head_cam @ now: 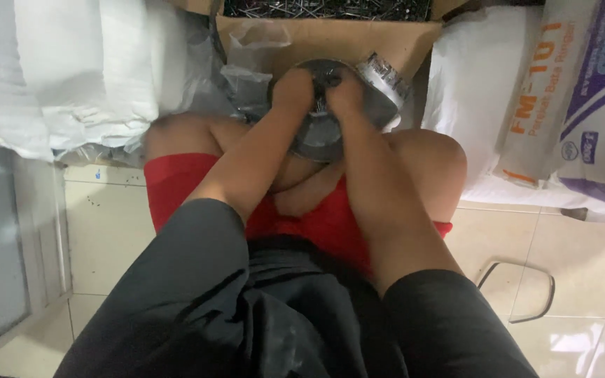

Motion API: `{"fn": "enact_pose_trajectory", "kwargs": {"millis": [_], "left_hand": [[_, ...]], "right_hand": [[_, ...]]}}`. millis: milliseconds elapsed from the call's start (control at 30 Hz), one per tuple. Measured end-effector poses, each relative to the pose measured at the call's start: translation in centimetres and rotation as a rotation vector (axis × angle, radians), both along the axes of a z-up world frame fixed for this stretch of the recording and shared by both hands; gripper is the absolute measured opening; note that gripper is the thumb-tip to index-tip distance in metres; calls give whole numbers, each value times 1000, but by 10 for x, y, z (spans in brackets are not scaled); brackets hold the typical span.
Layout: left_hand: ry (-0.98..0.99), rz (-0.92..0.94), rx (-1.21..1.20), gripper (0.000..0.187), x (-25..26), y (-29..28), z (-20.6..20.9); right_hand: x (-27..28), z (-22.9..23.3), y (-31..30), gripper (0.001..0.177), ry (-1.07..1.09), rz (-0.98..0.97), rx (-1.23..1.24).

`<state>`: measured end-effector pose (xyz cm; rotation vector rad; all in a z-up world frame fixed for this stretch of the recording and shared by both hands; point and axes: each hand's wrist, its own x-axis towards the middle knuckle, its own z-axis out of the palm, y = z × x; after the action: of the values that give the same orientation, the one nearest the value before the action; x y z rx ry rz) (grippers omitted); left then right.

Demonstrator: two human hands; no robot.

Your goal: Organizing metal nails by picking them from a cardboard box and placing them into a magnetic parts bowl while sitting on the floor.

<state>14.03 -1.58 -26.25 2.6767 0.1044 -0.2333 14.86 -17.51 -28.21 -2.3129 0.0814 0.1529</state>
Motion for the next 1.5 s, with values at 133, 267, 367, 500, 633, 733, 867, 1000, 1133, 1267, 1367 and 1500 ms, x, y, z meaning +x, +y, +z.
{"fn": "enact_pose_trajectory", "kwargs": {"millis": [133,267,367,500,633,733,867,1000,1133,1267,1367,1500], "left_hand": [[-3,-3,27,28,2,3,-6],[78,44,-35,30,5,6,15],[8,36,-10,24,5,6,11],[28,-21,-24,24,4,9,12],[39,9,1,22,-2,14,19],[112,-2,-83,19,-7,17,36],[205,82,-221,19,-22,17,10],[193,38,-199,19,-28,15,11],[188,94,-199,21,-25,20,15],[172,67,-167,21,-28,30,40],[161,195,-593,26,-27,50,4],[385,148,-948,59,-78,40,123]], "right_hand": [[-4,-28,0,39,-30,-30,-30],[-8,-54,-1,26,137,55,-183],[-9,-111,-4,23,33,117,-348],[-8,-86,-1,33,111,297,-432],[-8,-88,-5,27,117,218,-436],[-7,-59,0,26,209,245,-411],[-12,-46,6,27,331,331,-387],[-21,3,18,30,317,419,-394],[-20,10,20,33,315,391,-337],[-6,-9,8,32,279,329,-447],[-11,95,10,40,239,257,-326],[-37,193,17,52,126,367,-132]]}}
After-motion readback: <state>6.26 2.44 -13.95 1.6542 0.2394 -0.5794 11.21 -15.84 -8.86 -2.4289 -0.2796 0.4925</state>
